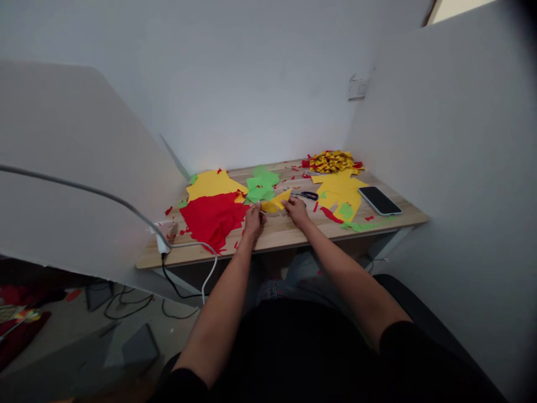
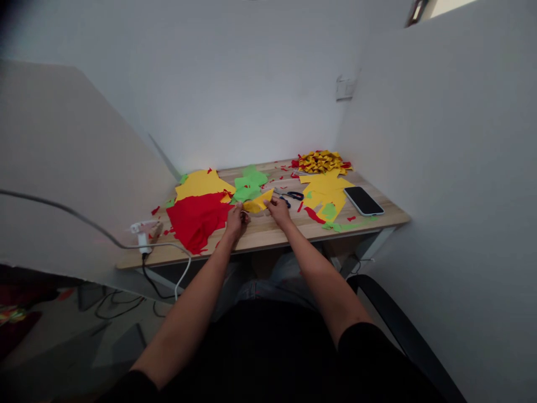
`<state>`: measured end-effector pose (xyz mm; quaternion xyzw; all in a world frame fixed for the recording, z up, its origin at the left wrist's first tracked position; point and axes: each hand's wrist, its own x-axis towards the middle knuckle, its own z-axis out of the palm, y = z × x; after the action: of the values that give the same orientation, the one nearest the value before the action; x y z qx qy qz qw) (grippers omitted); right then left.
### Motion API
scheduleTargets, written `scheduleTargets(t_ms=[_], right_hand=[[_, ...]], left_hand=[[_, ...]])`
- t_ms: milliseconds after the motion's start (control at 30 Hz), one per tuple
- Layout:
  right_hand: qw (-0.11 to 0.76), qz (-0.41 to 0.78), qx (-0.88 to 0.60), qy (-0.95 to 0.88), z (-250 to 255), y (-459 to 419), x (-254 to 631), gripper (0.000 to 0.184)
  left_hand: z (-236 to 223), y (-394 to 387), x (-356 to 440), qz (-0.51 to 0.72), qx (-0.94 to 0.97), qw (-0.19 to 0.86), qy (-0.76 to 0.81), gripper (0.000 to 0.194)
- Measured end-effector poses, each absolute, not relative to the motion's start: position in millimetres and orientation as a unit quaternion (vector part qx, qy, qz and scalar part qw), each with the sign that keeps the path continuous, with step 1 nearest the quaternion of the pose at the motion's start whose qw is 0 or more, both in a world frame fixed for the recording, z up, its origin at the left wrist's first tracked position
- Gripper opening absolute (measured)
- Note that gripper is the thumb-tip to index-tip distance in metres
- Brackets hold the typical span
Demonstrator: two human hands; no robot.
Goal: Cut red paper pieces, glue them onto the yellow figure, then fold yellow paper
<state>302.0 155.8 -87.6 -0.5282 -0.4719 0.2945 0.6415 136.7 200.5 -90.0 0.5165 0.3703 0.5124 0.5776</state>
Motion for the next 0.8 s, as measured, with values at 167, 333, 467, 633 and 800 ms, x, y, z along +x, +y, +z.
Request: scheduleTargets(t_ms=[167,333,467,633,800], right_hand=[[0.624,0.310,-0.524,-0.489,-86.4,154.6,300.3,0.033],[0.619,0.324,-0.514,-0.498,-86.3,155.4,297.9,0.033],[0.625,0.329,-0.500,-0.502,-85.7,155.0,297.1,0.047],[0.623,0.342,-0.484,-0.511,-85.3,155.2,295.3,0.072],[0.622,0.344,-0.484,-0.510,-84.9,155.9,294.3,0.063]], left_hand=[[-90.2,207.2,134.4,0.526,0.522,0.568,0.358,0.024],[-89.0,210.3,132.3,0.553,0.511,0.563,0.341,0.024],[-87.9,205.6,130.5,0.566,0.505,0.568,0.320,0.053],[-86.1,202.3,126.7,0.573,0.501,0.568,0.313,0.069],[-86.5,202.5,127.5,0.555,0.516,0.574,0.309,0.071]])
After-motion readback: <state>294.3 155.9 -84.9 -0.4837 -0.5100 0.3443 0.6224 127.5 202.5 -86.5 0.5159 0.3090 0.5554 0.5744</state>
